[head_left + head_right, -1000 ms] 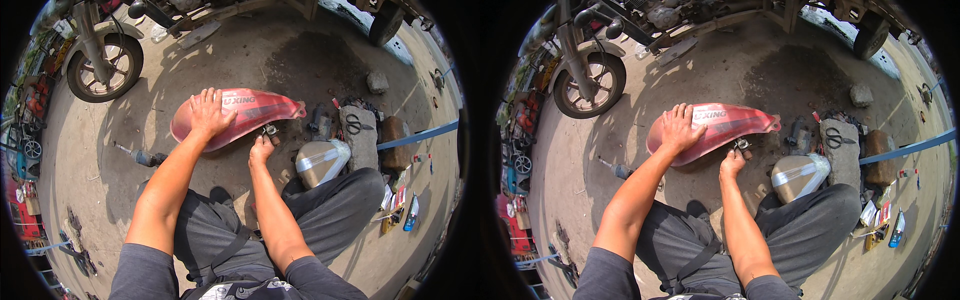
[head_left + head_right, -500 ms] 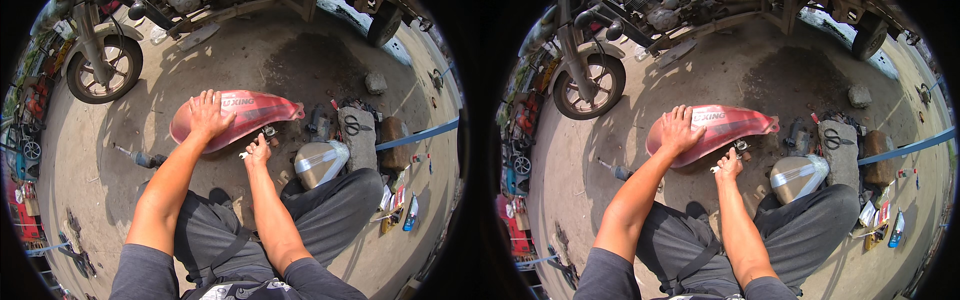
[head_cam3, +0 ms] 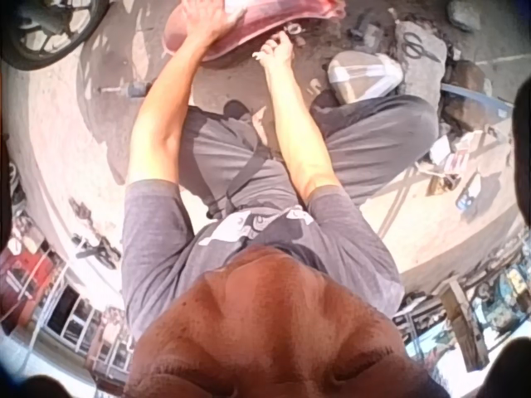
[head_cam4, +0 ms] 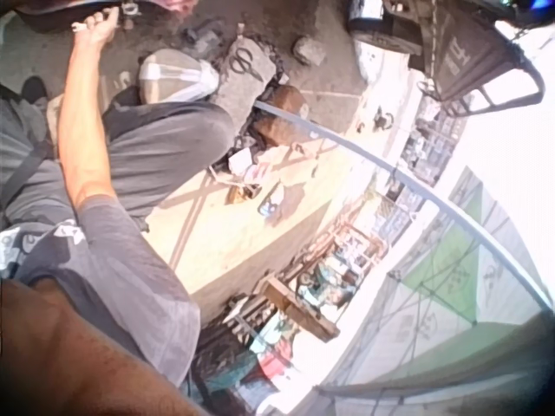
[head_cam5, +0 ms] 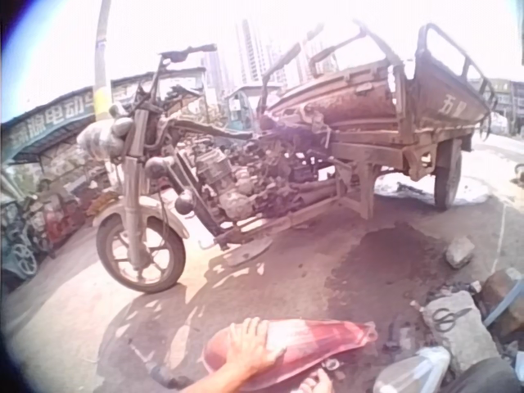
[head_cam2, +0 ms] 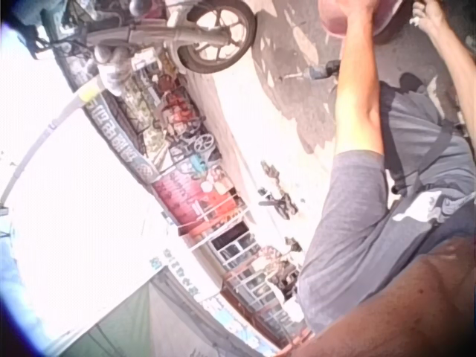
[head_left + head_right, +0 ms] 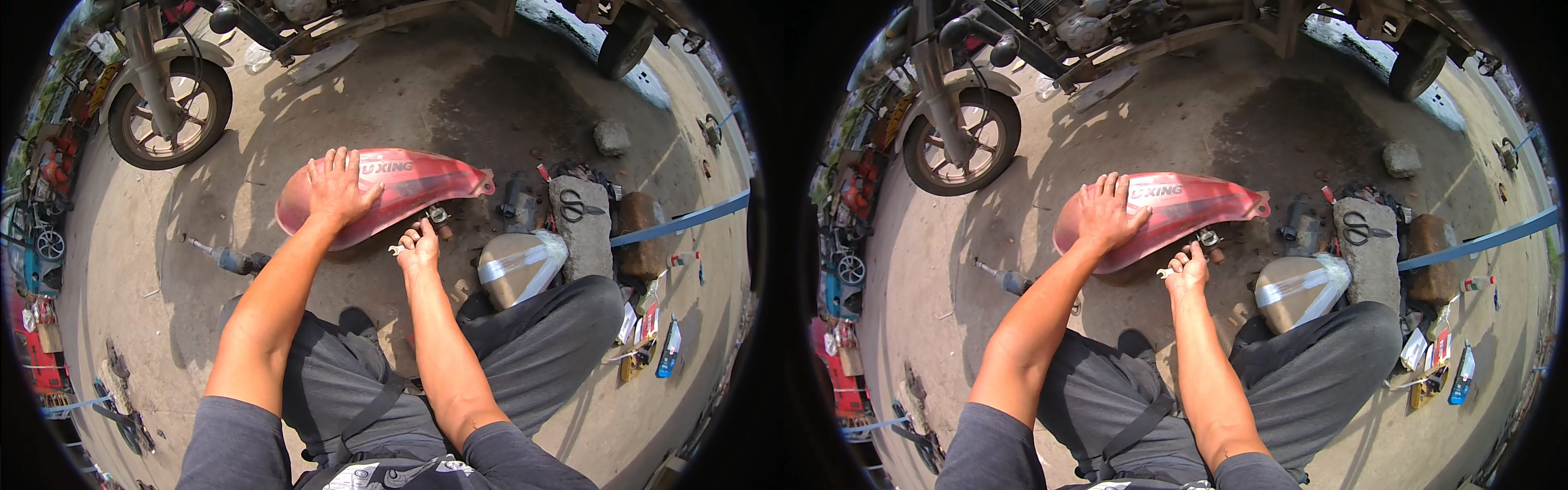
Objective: The person sits on the ground and uses a wrench to tighten a bolt on a red scooter fender. The person holds the fender steady with one hand while turning the wrench with the other.
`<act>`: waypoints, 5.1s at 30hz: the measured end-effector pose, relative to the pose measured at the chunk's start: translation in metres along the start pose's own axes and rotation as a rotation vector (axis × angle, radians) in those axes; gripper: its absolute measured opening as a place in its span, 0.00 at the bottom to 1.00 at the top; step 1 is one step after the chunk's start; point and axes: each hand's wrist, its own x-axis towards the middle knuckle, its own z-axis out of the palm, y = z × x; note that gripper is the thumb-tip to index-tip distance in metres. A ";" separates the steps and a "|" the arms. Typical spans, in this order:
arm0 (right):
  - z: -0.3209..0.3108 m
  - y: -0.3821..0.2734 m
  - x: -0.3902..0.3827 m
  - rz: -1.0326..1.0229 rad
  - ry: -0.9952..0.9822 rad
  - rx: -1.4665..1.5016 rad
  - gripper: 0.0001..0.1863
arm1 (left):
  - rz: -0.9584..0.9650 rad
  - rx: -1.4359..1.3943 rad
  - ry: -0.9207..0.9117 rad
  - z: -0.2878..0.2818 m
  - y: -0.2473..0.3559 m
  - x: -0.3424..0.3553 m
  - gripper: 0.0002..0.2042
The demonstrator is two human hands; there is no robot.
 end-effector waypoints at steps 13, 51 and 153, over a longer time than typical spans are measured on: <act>0.043 -0.057 -0.056 -0.371 -0.086 -0.890 0.04 | -0.055 -0.085 -0.128 -0.004 -0.005 0.004 0.43; 0.079 -0.138 0.016 -1.181 -0.551 -2.337 0.32 | -1.331 -2.126 -0.360 0.109 0.143 -0.041 0.11; 0.080 -0.134 0.013 -1.234 -0.545 -2.344 0.31 | -1.026 -2.086 -0.123 0.127 0.158 -0.052 0.12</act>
